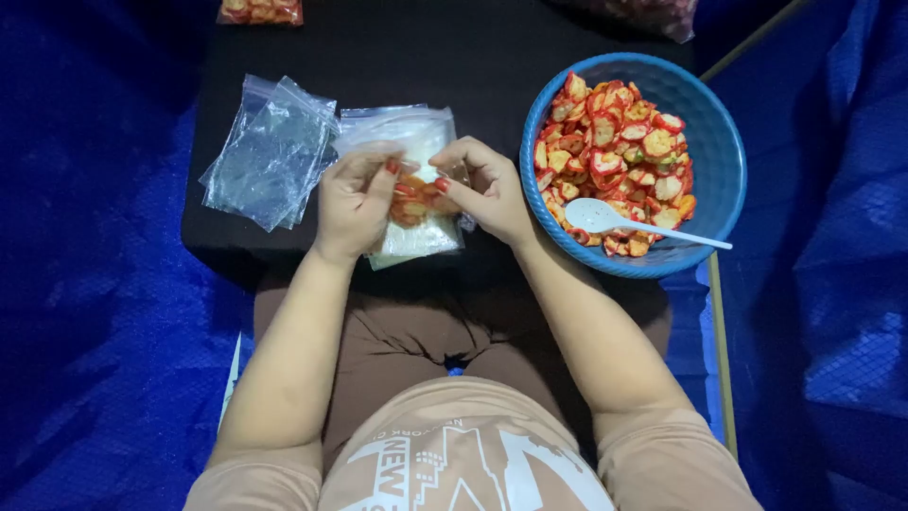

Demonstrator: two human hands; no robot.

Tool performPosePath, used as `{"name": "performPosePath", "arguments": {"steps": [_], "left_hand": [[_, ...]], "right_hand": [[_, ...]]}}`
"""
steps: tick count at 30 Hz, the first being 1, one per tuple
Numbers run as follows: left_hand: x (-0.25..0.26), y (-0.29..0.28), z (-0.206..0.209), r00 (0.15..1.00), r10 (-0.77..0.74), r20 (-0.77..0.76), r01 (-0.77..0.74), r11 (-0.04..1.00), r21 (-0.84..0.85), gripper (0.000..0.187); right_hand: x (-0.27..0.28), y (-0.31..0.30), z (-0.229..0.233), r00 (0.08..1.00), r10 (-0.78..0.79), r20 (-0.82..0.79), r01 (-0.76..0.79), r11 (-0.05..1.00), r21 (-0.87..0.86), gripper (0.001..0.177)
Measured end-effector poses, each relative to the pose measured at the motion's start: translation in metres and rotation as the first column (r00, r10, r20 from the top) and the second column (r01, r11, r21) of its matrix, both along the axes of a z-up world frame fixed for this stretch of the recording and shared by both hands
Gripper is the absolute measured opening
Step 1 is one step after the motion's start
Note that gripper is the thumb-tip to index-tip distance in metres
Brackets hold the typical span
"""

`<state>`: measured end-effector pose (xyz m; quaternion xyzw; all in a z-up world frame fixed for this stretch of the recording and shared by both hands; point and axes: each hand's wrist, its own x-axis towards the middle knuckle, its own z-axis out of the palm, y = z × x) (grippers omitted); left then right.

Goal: Packing dried snack slices from a large bowl into individual small plastic bags using a spoon.

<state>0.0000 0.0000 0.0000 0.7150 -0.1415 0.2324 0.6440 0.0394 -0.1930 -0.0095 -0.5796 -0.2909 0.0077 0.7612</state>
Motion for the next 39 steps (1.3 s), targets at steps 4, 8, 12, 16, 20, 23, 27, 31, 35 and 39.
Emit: {"name": "performPosePath", "arguments": {"steps": [4,8,12,16,20,23,27,31,35,39], "left_hand": [[0.000,0.003,0.009,0.995,0.034,0.090,-0.037,0.999,0.037,0.014],[0.000,0.004,0.005,0.996,0.037,0.085,-0.047,0.992,0.117,0.024],[0.000,0.004,0.005,0.993,0.097,0.068,-0.108,0.977,0.184,0.018],[0.001,0.005,0.003,0.990,0.120,0.079,-0.134,0.971,0.198,0.019],[-0.002,0.002,0.008,1.000,-0.006,0.014,0.003,0.975,0.222,0.039],[0.001,-0.002,0.010,0.997,-0.071,-0.009,0.071,0.965,0.253,0.059],[-0.001,-0.008,0.007,0.998,0.053,0.024,-0.058,0.953,0.297,0.049],[0.002,-0.003,0.006,0.998,0.050,0.047,-0.062,0.948,0.312,0.033],[0.000,-0.003,0.011,0.998,0.055,0.021,-0.058,0.953,0.298,0.022],[0.001,0.000,0.009,0.999,0.029,0.022,-0.034,0.959,0.282,0.008]], "right_hand": [[0.006,0.001,-0.004,0.997,-0.025,0.070,0.030,0.997,-0.072,0.009],[0.001,-0.001,0.001,0.990,-0.080,0.113,0.082,0.996,-0.019,0.003],[0.002,-0.001,0.004,0.990,-0.082,0.115,0.101,0.979,-0.179,0.014],[0.003,-0.001,-0.008,0.990,-0.119,0.082,0.135,0.962,-0.236,0.010],[0.003,0.000,-0.010,0.979,-0.191,-0.073,0.181,0.976,-0.122,0.009],[0.003,0.000,-0.011,0.972,-0.203,-0.117,0.193,0.977,-0.092,0.007],[-0.003,0.005,0.005,0.980,-0.182,-0.078,0.178,0.983,-0.053,0.002],[-0.011,0.008,0.018,0.992,-0.119,-0.037,0.117,0.991,-0.065,0.009],[-0.005,0.005,0.005,0.987,-0.141,-0.078,0.139,0.990,-0.029,0.008],[-0.003,0.002,0.008,0.986,-0.130,-0.100,0.132,0.991,0.017,0.010]]}}
